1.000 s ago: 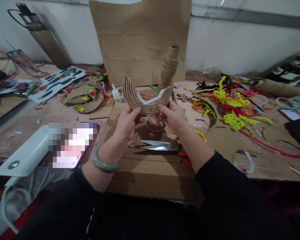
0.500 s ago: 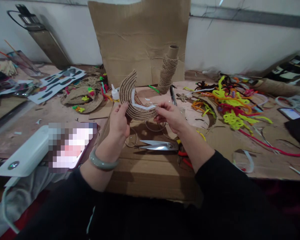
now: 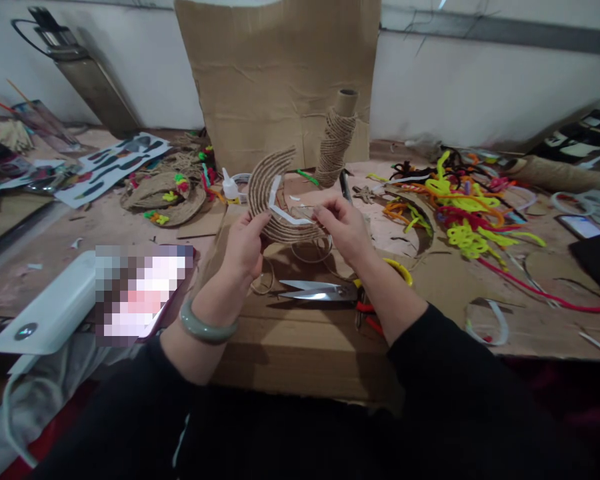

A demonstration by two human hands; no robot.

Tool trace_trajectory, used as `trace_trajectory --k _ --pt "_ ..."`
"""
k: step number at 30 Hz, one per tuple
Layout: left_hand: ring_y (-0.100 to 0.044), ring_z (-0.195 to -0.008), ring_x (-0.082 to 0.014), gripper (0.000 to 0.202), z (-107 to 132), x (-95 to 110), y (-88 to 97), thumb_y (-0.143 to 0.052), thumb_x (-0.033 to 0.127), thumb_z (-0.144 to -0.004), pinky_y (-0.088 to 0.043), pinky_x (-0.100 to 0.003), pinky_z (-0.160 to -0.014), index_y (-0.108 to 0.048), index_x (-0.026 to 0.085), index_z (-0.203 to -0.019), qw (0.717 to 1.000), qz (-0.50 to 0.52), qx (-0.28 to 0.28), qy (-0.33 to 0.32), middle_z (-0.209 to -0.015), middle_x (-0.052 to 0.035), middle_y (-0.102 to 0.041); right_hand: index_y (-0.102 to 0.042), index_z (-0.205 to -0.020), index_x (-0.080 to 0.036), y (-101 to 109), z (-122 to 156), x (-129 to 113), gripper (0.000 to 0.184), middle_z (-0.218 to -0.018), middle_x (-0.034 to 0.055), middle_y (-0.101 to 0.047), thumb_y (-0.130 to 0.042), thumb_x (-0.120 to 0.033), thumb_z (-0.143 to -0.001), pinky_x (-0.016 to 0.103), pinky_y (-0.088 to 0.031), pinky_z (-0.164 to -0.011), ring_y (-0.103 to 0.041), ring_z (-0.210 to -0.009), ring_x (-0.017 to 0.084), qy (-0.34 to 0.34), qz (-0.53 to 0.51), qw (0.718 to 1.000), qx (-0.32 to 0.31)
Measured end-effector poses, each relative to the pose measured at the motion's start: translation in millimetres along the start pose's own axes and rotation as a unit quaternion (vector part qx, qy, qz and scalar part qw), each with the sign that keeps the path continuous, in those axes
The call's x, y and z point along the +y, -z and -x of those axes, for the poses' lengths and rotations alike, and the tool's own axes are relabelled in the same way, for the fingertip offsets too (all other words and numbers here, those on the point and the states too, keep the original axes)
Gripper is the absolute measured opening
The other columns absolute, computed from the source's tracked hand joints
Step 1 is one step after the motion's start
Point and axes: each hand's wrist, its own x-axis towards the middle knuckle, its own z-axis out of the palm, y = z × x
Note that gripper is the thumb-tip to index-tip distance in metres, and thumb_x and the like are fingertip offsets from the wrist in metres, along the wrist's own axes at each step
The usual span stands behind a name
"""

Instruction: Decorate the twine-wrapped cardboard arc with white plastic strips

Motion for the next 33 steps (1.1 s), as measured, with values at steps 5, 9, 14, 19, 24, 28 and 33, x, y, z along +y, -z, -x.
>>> trace_trajectory --k 5,9,14,19,24,28,33 --pt "-0.063 -0.059 -0.0128 0.017 8 -3 -3.8 -0.071 0.023 -0.062 -0.051 -0.023 -0.056 -0.066 0.014 -0.076 0.996 -0.064 -0.047 0.041 -0.068 -0.0012 -0.070 -0.063 -0.082 -0.019 1 2 0 0.007 -0.074 -0.0009 -0.062 -0.057 -0.023 -0.081 0.026 -0.043 -0.062 -0.054 -0.065 0.010 0.153 0.092 0.983 0.052" --pt "-0.059 -0.055 -0.0117 0.021 13 -4 -5.0 -0.074 0.027 -0.061 -0.048 -0.022 -0.053 -0.067 0.014 -0.075 0.991 -0.095 -0.080 0.052 -0.065 -0.0003 -0.068 -0.064 -0.084 -0.018 -1 5 1 0.011 -0.072 -0.0007 -0.062 -0.059 -0.027 -0.081 0.026 -0.041 -0.059 -0.053 -0.063 0.011 0.159 0.134 0.978 0.005" --pt "-0.060 -0.057 -0.0129 0.024 14 -5 -4.5 -0.076 0.029 -0.059 -0.049 -0.024 -0.056 -0.067 0.014 -0.076 0.990 -0.095 -0.097 0.050 -0.068 -0.0009 -0.069 -0.064 -0.077 -0.018 -2 6 0 0.010 -0.071 -0.0004 -0.065 -0.058 -0.024 -0.081 0.026 -0.042 -0.063 -0.056 -0.066 0.012 0.174 0.145 0.974 0.003" --pt "-0.061 -0.059 -0.0136 0.024 14 -4 -4.9 -0.075 0.029 -0.060 -0.049 -0.025 -0.058 -0.067 0.014 -0.077 0.989 -0.104 -0.097 0.042 -0.068 -0.0012 -0.069 -0.065 -0.076 -0.018 -3 8 -1 0.010 -0.069 -0.0008 -0.065 -0.058 -0.023 -0.081 0.026 -0.042 -0.061 -0.055 -0.063 0.012 0.187 0.142 0.972 0.008" --pt "-0.061 -0.060 -0.0133 0.024 15 -3 -5.5 -0.075 0.030 -0.061 -0.048 -0.025 -0.059 -0.068 0.013 -0.077 0.989 -0.111 -0.096 0.036 -0.068 -0.0014 -0.069 -0.066 -0.080 -0.019 -3 9 0 0.011 -0.074 -0.0004 -0.067 -0.056 -0.020 -0.082 0.026 -0.044 -0.064 -0.057 -0.067 0.012 0.206 0.140 0.968 0.005" --pt "-0.060 -0.058 -0.0128 0.023 14 -2 -5.8 -0.074 0.029 -0.061 -0.048 -0.024 -0.059 -0.067 0.013 -0.076 0.991 -0.100 -0.084 0.036 -0.066 -0.0006 -0.068 -0.066 -0.079 -0.019 -3 9 0 0.010 -0.074 0.0000 -0.067 -0.056 -0.018 -0.081 0.027 -0.045 -0.066 -0.058 -0.069 0.013 0.223 0.156 0.962 -0.017" --pt "-0.058 -0.054 -0.0114 0.016 12 -3 -5.6 -0.072 0.026 -0.061 -0.046 -0.022 -0.052 -0.066 0.014 -0.070 0.993 -0.094 -0.064 0.029 -0.062 0.0002 -0.066 -0.065 -0.075 -0.019 -3 9 0 0.011 -0.076 0.0010 -0.067 -0.056 -0.019 -0.082 0.029 -0.045 -0.071 -0.059 -0.073 0.014 0.237 0.153 0.958 -0.044"
